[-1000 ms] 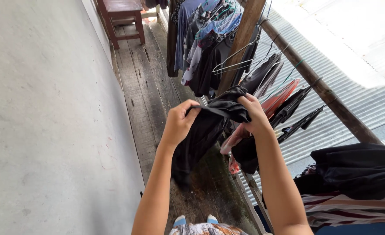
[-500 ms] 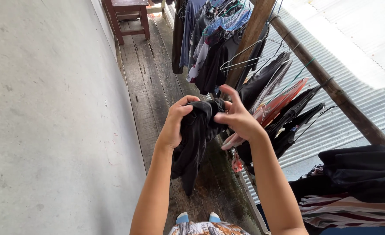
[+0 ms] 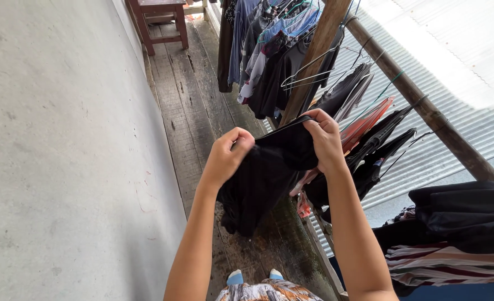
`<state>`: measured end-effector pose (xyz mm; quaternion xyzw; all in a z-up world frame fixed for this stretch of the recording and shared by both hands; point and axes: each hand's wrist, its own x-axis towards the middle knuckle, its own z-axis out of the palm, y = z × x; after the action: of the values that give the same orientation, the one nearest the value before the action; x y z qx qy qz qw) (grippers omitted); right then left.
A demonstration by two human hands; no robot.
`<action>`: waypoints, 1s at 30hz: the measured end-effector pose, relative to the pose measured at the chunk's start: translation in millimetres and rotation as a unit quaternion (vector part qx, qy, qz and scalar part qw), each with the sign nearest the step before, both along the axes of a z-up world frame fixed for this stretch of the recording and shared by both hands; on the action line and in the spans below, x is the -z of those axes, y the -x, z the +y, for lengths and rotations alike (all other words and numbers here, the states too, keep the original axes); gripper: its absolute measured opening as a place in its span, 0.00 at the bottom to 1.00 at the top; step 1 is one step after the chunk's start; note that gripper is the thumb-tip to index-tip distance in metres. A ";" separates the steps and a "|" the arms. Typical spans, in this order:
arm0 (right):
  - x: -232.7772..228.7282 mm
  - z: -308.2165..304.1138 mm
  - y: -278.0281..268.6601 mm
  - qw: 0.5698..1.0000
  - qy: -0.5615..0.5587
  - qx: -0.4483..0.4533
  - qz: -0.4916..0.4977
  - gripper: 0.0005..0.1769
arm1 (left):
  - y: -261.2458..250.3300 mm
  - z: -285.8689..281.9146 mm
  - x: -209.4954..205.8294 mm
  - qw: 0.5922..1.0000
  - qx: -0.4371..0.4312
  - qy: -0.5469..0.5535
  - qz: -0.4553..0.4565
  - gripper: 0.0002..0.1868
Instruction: Hang wet clothes on hangers and a drying pole.
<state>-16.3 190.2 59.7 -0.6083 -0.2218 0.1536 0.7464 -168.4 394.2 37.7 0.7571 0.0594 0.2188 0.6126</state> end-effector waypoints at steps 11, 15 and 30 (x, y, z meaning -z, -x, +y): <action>-12.5 22.8 -3.5 0.996 -0.032 -0.059 0.066 0.05 | -29.0 14.3 44.1 0.955 -0.284 -0.071 0.056 0.06; -10.3 27.5 -19.5 0.999 0.007 -0.039 0.023 0.06 | -46.6 33.1 100.4 0.952 -0.293 -0.073 0.056 0.08; 105.1 54.4 -191.9 0.989 -0.009 -0.025 0.145 0.06 | -160.8 47.4 69.9 0.858 -0.105 0.502 0.027 0.07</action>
<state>175.7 244.5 -45.3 -0.5669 -0.1280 0.2564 0.7723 -7.6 441.6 -32.2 0.3420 0.2572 0.2021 0.8809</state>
